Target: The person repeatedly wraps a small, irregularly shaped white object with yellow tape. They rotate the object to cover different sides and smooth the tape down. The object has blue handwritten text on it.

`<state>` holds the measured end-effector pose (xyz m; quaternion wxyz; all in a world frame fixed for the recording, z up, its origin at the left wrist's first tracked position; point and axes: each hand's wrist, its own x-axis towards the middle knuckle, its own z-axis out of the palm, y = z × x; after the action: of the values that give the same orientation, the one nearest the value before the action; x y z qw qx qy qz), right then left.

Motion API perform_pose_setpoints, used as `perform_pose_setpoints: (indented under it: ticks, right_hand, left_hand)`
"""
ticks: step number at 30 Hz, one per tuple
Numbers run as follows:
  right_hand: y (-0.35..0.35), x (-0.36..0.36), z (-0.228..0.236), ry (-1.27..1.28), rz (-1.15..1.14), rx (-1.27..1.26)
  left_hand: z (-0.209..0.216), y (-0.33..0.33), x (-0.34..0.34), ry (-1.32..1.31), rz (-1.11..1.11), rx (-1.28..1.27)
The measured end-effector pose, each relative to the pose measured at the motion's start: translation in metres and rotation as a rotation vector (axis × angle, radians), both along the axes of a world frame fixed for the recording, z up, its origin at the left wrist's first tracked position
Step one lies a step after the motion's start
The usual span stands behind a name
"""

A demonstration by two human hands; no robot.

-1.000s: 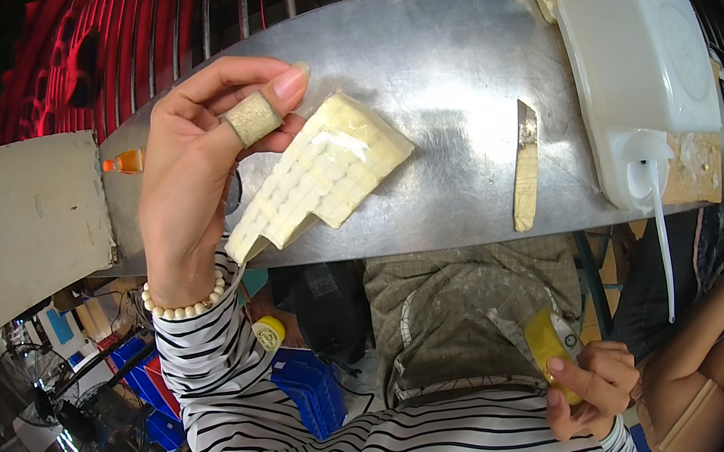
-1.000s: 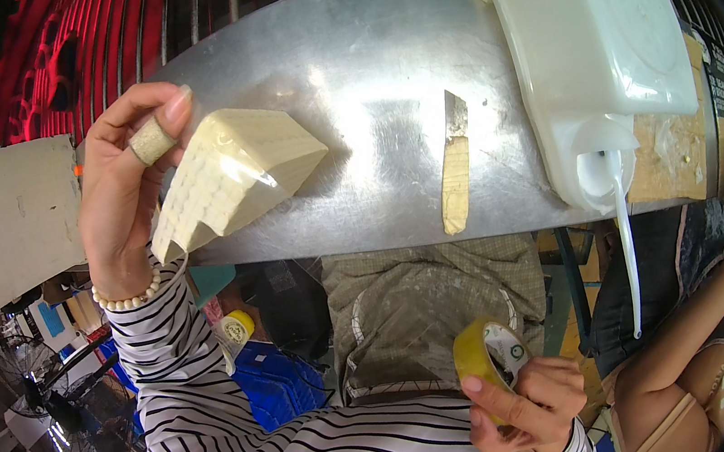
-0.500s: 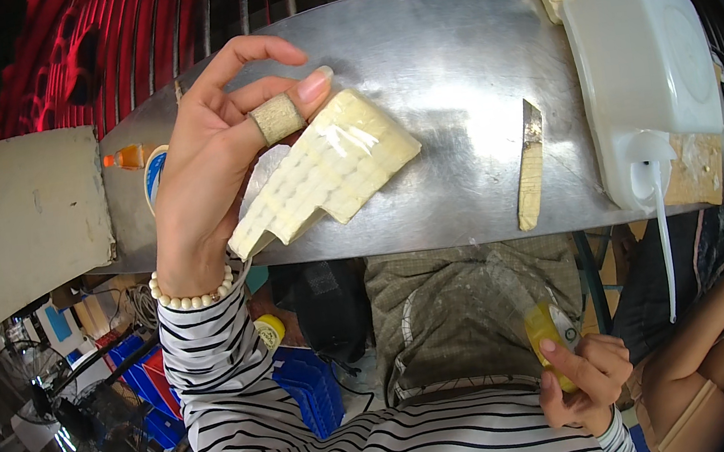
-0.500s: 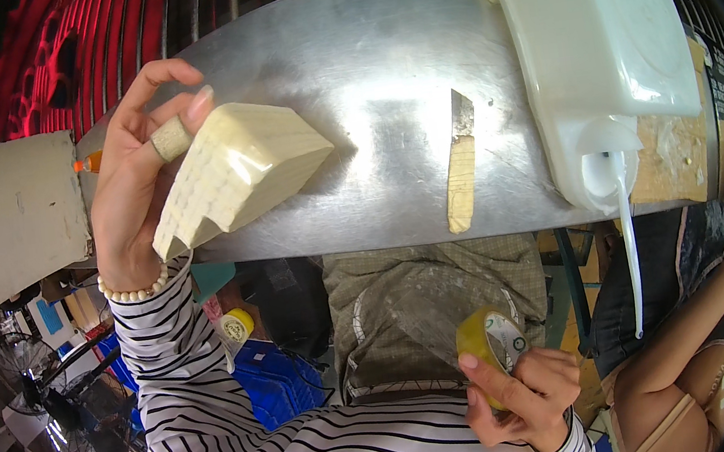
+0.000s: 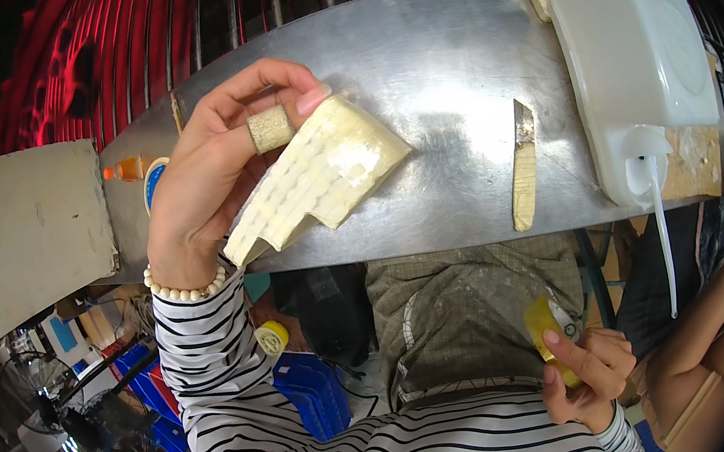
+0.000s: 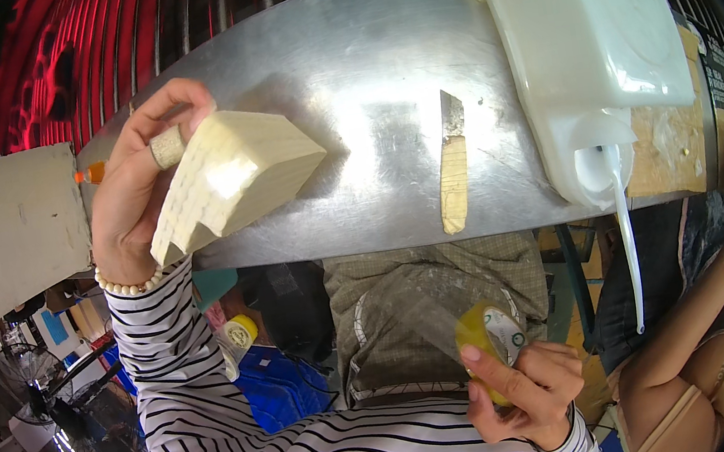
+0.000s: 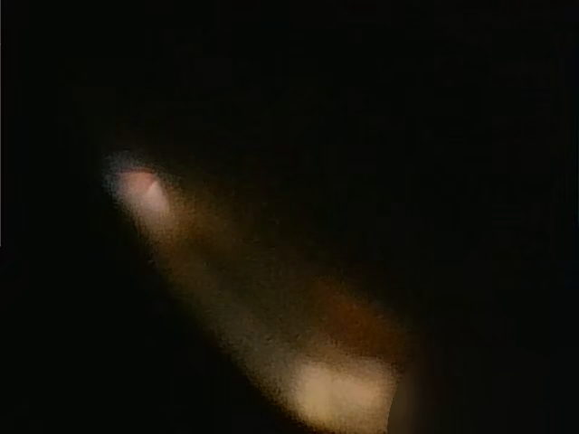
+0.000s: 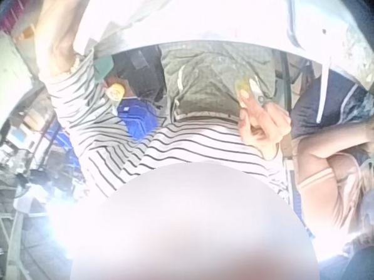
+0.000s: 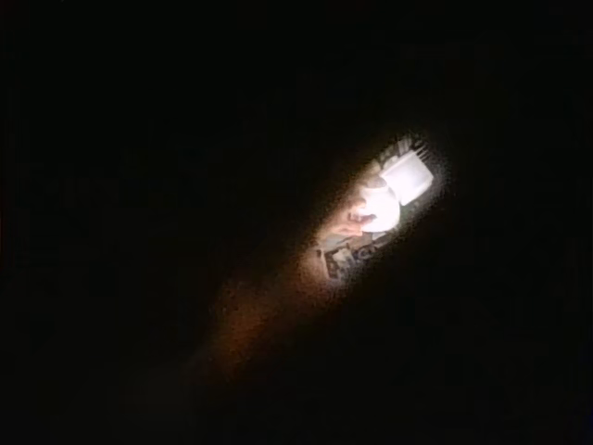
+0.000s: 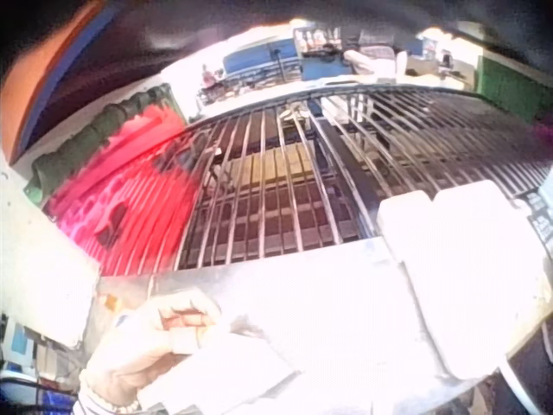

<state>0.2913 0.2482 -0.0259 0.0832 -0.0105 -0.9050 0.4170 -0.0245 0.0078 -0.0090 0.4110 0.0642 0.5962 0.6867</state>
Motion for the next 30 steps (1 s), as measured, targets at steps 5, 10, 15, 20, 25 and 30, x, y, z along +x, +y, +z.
perform_pose_setpoints:
  ticks: [5, 10, 15, 20, 25, 30]
  right_hand:
    - [-0.003, -0.001, -0.001, 0.006, -0.067, -0.036]
    - [0.000, -0.001, 0.001, 0.001, 0.001, -0.028]
    - [0.000, -0.002, 0.002, -0.001, 0.019, -0.030]
    - [-0.001, -0.002, 0.002, -0.016, 0.027, -0.030]
    - [-0.002, 0.002, 0.002, 0.007, 0.025, -0.031]
    - [-0.005, 0.007, 0.004, 0.005, 0.017, -0.034]
  left_hand:
    - [-0.017, -0.002, 0.002, -0.153, -0.016, 0.133]
    - [-0.024, -0.009, 0.000, 0.069, -0.139, 0.038]
    - [0.019, -0.012, 0.003, 0.705, 0.040, -0.140]
    - [0.040, 0.005, 0.050, 1.036, -0.245, -0.337]
    - [0.025, 0.012, 0.066, 0.873, -0.062, -0.456]
    - [0.023, 0.011, 0.068, 0.937, -0.072, -0.506]
